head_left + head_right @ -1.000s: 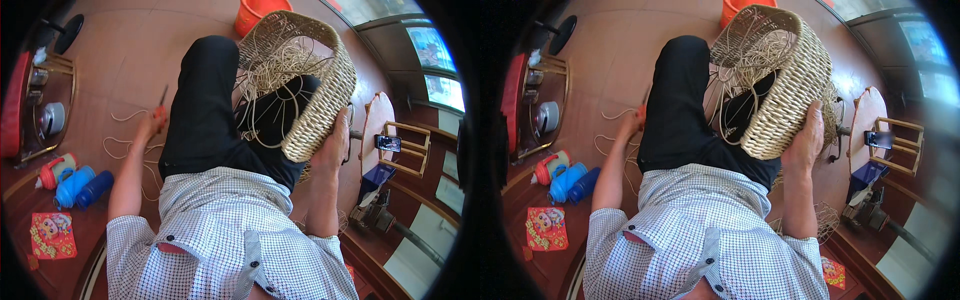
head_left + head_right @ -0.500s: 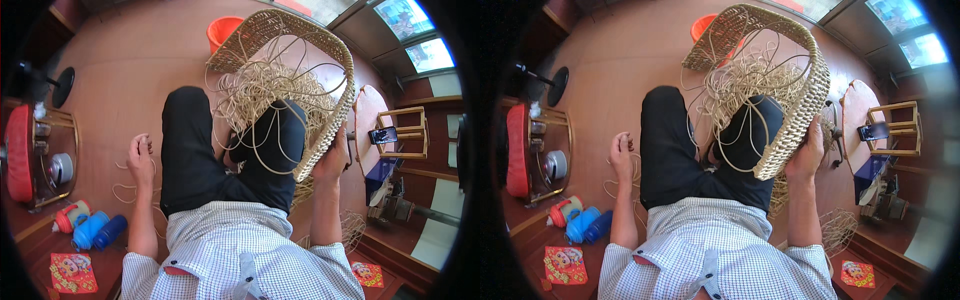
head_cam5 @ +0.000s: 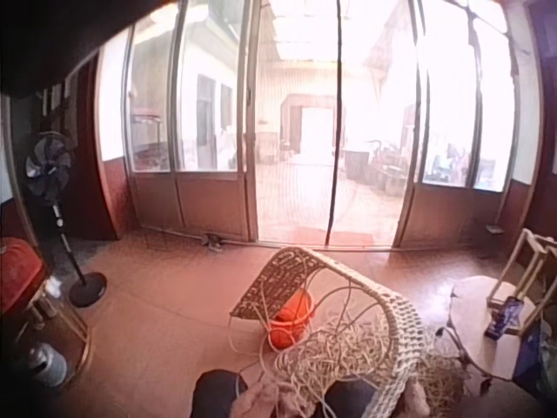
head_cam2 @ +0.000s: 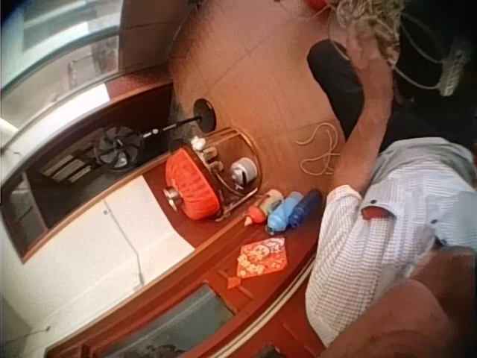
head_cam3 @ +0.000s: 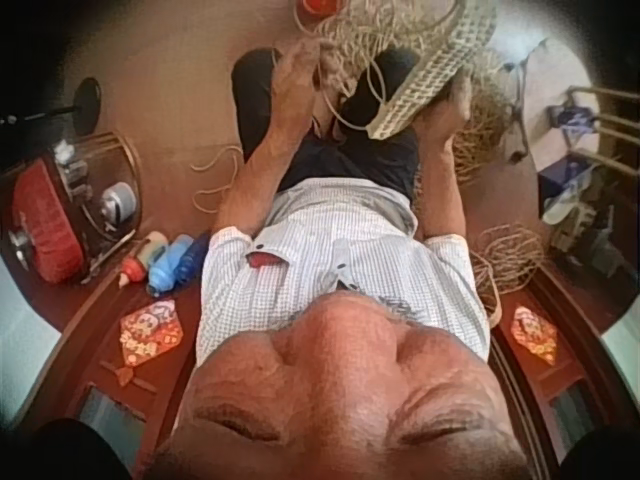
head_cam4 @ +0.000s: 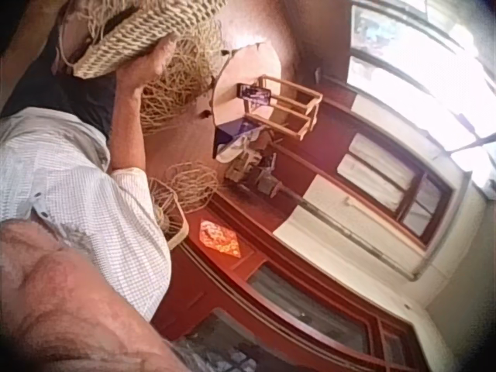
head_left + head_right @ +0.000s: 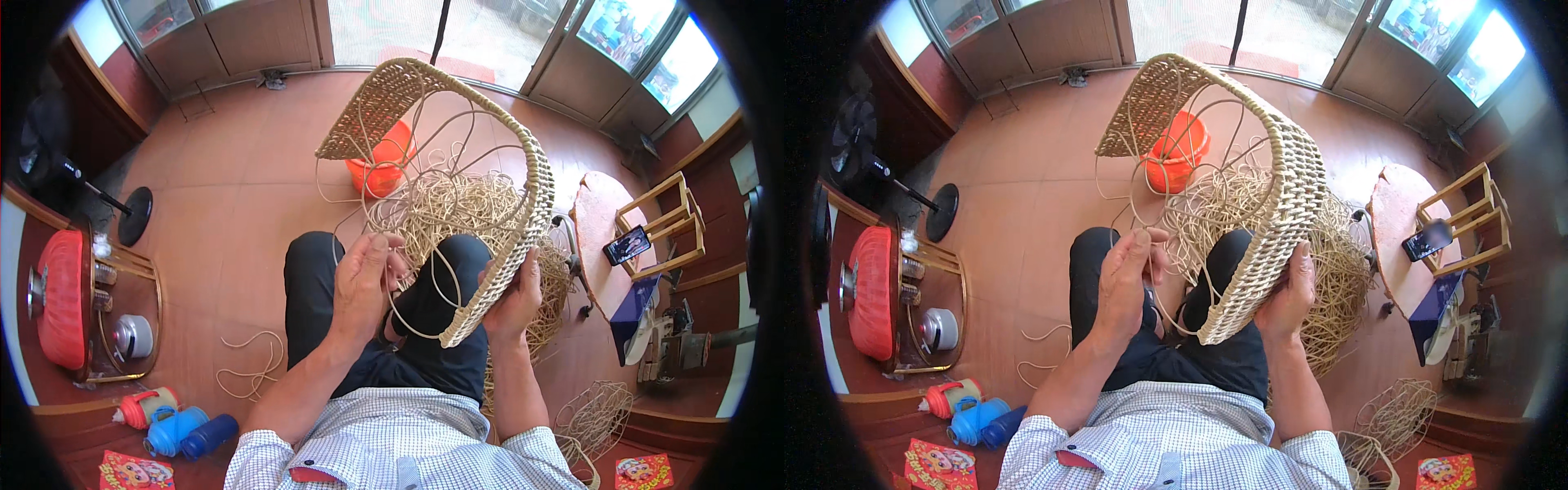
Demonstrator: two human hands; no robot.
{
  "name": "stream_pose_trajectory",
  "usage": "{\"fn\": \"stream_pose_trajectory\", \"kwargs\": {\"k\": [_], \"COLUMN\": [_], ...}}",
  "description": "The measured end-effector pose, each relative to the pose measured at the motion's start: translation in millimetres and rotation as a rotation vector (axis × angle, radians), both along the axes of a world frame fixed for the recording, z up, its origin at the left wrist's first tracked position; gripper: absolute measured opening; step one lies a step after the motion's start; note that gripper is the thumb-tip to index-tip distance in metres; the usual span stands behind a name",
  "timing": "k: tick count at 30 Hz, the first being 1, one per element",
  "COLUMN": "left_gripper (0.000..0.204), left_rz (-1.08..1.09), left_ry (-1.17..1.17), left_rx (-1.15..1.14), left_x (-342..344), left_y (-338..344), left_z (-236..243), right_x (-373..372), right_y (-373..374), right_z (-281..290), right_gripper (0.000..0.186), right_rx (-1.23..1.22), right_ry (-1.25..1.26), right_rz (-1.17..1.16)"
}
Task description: Weaving a basket from straw or natural fibers.
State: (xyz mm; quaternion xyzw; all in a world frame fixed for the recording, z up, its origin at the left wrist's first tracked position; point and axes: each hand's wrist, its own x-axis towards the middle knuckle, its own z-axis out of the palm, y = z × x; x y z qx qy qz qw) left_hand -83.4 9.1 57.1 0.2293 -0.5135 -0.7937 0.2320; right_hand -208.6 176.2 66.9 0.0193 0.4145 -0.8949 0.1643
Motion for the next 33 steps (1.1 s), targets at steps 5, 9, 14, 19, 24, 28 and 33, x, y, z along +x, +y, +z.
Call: {"fn": "stream_pose_trajectory", "kwargs": {"k": [5, 9, 14, 19, 24, 28, 33], "left_gripper": [0.042, 0.041, 0.030, 0.020, 0.017, 0.014, 0.013], "left_rz": [0.167, 0.219, 0.220, 0.053, -0.134, -0.239, -0.264], "left_ry": [-0.121, -0.284, -0.291, -0.274, -0.219, -0.108, -0.121], "left_rx": [-0.357, -0.842, -1.648, -1.981, -2.125, -2.183, -2.186], "left_x": [-21, -19, -5, 9, 8, 2, 10], "left_y": [-32, -80, -94, -89, -64, -50, -29], "left_z": [19, 49, 94, 125, 150, 153, 163], "right_x": [-6, -4, -15, -35, -42, -43, -36], "right_y": [-7, -1, 23, 33, 29, 27, 29], "right_z": [-27, -43, -36, -27, -14, -27, -31], "right_gripper": [0.059, 0.059, 0.057, 0.052, 0.049, 0.048, 0.040], "right_rx": [-0.024, 0.137, 0.355, 0.527, 0.697, 0.675, 0.737], "right_ry": [0.019, -0.040, 0.220, 0.408, 0.543, 0.634, 0.615], "right_rz": [0.239, 0.290, 0.172, 0.053, 0.038, 0.114, 0.129]}}
